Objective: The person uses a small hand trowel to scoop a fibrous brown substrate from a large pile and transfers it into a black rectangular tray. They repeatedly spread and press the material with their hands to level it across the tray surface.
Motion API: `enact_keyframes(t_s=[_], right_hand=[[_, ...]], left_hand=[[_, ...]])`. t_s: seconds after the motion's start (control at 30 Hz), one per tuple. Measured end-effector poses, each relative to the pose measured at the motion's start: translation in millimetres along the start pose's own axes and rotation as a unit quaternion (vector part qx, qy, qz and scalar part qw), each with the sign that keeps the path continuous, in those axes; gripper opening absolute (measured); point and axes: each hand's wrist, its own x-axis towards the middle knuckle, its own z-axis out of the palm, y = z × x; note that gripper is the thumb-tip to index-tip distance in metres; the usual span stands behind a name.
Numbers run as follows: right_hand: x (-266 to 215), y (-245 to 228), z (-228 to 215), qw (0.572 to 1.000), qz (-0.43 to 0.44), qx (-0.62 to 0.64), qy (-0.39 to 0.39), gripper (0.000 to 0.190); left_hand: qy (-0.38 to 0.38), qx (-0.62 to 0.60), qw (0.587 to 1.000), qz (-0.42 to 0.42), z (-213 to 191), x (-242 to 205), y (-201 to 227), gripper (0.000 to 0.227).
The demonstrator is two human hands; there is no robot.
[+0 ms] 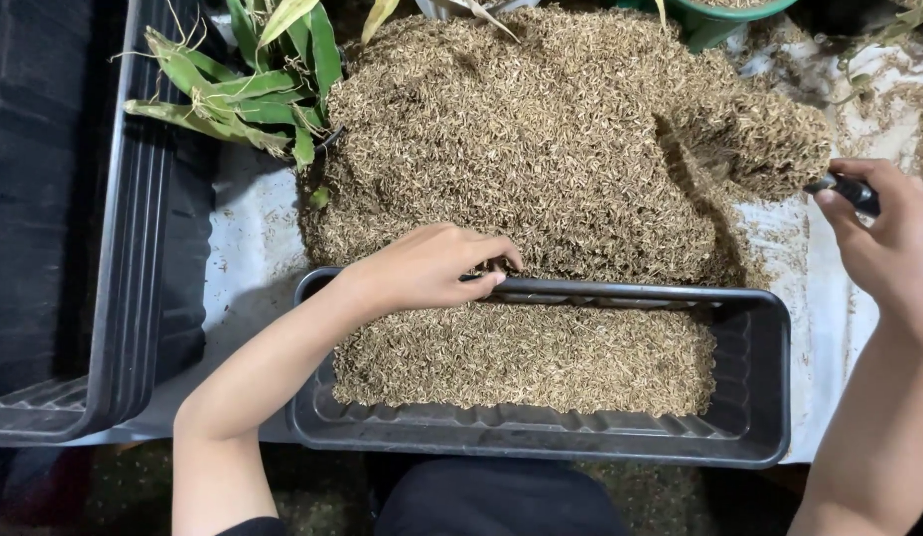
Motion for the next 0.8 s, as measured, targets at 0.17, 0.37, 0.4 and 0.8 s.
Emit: enact_keyframes(t_s=[0.17, 0.37, 0.4, 0.8], right_hand=[[-13.4, 5.5, -2.2, 0.997, -0.067, 0.014, 0.017, 0.027], [-50.1, -54.4, -18.0, 0.997, -0.080, 0.003, -0.006, 0.027], [-56.9, -63.9, -20.2, 0.995, -0.096, -0.028, -0.007, 0.030], [-126.9, -146.7, 34.0, 0.985, -0.073, 0.002, -0.155, 0.039]], left_hand=[[0.003, -0.024, 0.999, -0.024, -5.1, -0.1, 1.9, 0.032], [0.016, -0.041, 0.998, -0.038, -14.9, -5.1, 6.9, 0.031], [0.009, -0.046, 0.997, -0.058, -17.8, -6.3, 8.6, 0.032], [0.027, -0.034, 0.998, -0.039, -9.2, -3.9, -2.0, 0.032]])
